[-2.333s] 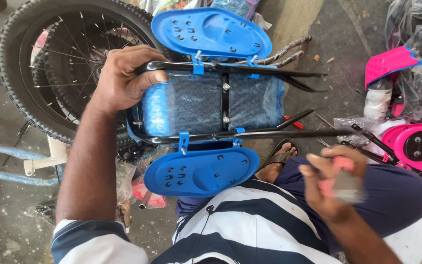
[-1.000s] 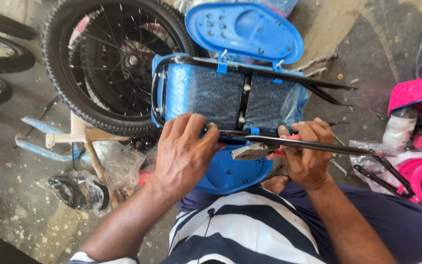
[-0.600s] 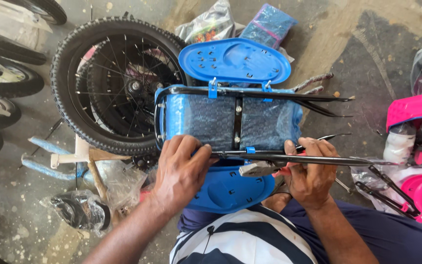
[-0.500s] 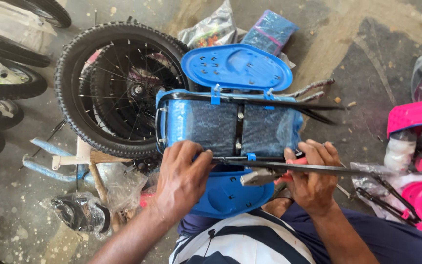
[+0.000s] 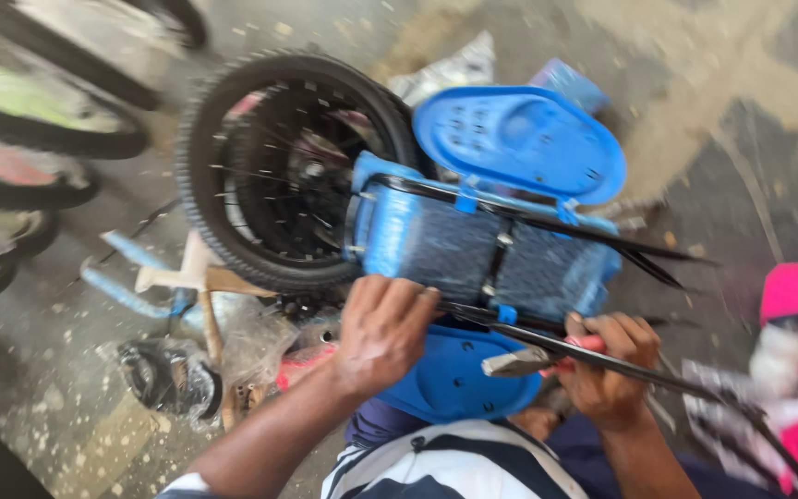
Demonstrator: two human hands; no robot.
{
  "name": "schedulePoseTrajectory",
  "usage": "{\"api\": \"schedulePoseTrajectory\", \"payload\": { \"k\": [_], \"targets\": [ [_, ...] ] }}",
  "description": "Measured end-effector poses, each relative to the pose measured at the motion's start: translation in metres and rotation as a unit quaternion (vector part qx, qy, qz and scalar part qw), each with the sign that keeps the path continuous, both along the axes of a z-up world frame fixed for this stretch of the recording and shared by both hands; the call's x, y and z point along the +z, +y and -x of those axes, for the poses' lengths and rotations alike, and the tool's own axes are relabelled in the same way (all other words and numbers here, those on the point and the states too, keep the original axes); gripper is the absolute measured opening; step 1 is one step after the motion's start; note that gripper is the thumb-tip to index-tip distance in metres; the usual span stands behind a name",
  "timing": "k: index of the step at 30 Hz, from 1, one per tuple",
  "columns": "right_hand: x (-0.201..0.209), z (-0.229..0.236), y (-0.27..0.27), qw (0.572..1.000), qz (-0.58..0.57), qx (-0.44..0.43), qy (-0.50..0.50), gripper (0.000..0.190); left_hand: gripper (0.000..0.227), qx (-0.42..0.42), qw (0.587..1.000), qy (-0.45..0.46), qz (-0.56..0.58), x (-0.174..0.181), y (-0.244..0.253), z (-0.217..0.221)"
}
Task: The person sits on the floor and assembles a blue bicycle seat, using pliers to tighten the metal frame and secure the plastic components. They then pick up a pink bicycle seat and a blue cushion, attaching the cushion to the seat frame and using pliers to secure it.
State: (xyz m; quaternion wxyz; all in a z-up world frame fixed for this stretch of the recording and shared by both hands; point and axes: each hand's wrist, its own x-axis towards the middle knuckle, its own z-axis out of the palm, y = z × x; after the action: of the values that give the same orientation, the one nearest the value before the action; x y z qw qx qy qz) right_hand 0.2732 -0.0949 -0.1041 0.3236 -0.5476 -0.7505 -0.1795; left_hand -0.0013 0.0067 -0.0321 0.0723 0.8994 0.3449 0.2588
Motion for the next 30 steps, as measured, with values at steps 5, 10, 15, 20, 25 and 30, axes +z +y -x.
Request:
{"api": "schedulePoseTrajectory", "payload": {
  "k": [5,10,15,20,25,30],
  "targets": [
    [0.002,0.000,-0.007,1.000,-0.003,-0.005,0.025,0.014,0.036,-0.055,0.986,-0.062,0.148,0.015,0.026,0.013],
    [-0.007,-0.004,-0.006,1.000,0.000,0.030,-0.006,0.039,0.092,0.236,0.971,0.030,0.024,0.015,0.194,0.072],
    [-0.003,-0.001,-0.004,1.000,0.008,0.022,-0.006,0.040,0.073,0.383,0.920,0.074,0.016,0.036,0.332,0.153],
    [0.003,0.001,-0.003,1.000,0.009,0.024,-0.012,0.032,0.064,0.315,0.932,0.065,0.167,0.056,0.301,0.125],
    [0.011,0.002,-0.004,1.000,0.018,0.018,-0.018,0.037,0.045,0.034,0.948,0.233,0.214,0.055,0.191,0.059],
    [0.010,0.001,-0.004,1.000,0.021,0.011,-0.012,0.030,0.048,-0.001,0.975,-0.024,0.222,0.056,0.138,0.029]
  ]
}}
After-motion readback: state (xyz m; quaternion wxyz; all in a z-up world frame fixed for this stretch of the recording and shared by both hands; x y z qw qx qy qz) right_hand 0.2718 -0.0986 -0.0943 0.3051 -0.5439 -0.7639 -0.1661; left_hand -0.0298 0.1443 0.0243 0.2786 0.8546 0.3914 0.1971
